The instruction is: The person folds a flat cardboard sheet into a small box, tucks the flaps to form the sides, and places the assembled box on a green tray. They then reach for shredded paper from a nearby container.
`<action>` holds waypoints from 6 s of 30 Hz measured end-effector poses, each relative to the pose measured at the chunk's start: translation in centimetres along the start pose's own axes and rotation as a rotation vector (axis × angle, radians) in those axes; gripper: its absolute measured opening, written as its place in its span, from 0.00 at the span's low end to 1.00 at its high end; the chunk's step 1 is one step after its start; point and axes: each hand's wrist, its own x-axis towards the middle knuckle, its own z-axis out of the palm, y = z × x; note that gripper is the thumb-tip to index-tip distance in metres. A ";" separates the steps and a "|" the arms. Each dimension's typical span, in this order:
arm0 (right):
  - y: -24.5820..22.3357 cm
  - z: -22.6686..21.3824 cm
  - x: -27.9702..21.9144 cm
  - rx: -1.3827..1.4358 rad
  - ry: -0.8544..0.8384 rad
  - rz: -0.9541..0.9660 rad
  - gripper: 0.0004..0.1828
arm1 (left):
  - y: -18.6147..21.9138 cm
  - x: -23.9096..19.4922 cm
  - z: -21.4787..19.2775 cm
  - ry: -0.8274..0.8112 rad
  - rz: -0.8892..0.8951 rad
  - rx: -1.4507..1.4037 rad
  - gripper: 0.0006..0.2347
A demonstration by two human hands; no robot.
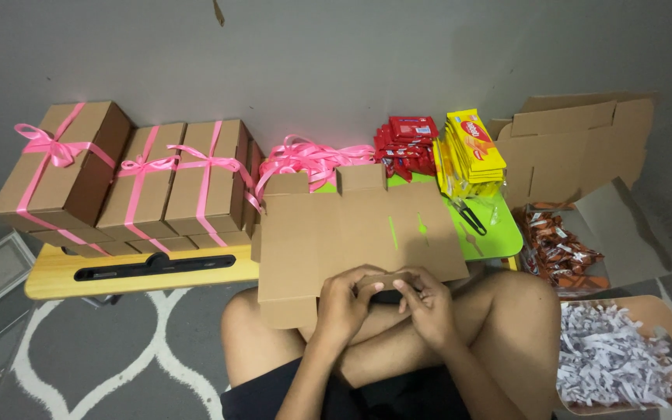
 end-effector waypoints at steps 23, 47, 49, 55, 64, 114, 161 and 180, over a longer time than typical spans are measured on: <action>-4.5 -3.2 -1.2 -0.338 0.105 -0.084 0.09 | 1.7 -2.2 -1.4 -0.088 0.101 -0.097 0.04; -7.5 -2.2 14.0 -0.439 -0.421 0.212 0.47 | 0.0 -5.2 -2.8 -0.190 0.165 0.107 0.15; -4.6 -2.7 15.5 -0.293 -0.486 0.079 0.42 | 0.0 -5.2 -2.9 -0.155 0.166 0.124 0.13; -5.3 -4.0 14.3 -0.164 -0.351 0.182 0.16 | 0.9 -5.1 -2.9 -0.138 0.224 0.215 0.09; -8.7 -8.0 10.5 -0.529 -0.082 0.137 0.08 | 1.0 -5.5 -0.7 -0.166 0.362 0.353 0.02; -7.6 -6.6 11.5 -0.426 -0.052 0.229 0.30 | -9.6 -4.0 0.5 0.506 -0.260 -0.725 0.26; -6.5 -8.0 0.5 -0.661 0.526 0.111 0.30 | -5.7 -5.7 0.3 0.576 -0.562 -0.625 0.12; -16.1 -13.9 7.3 -0.539 -0.067 0.066 0.25 | -16.4 -16.0 6.5 -0.489 -0.554 -0.706 0.09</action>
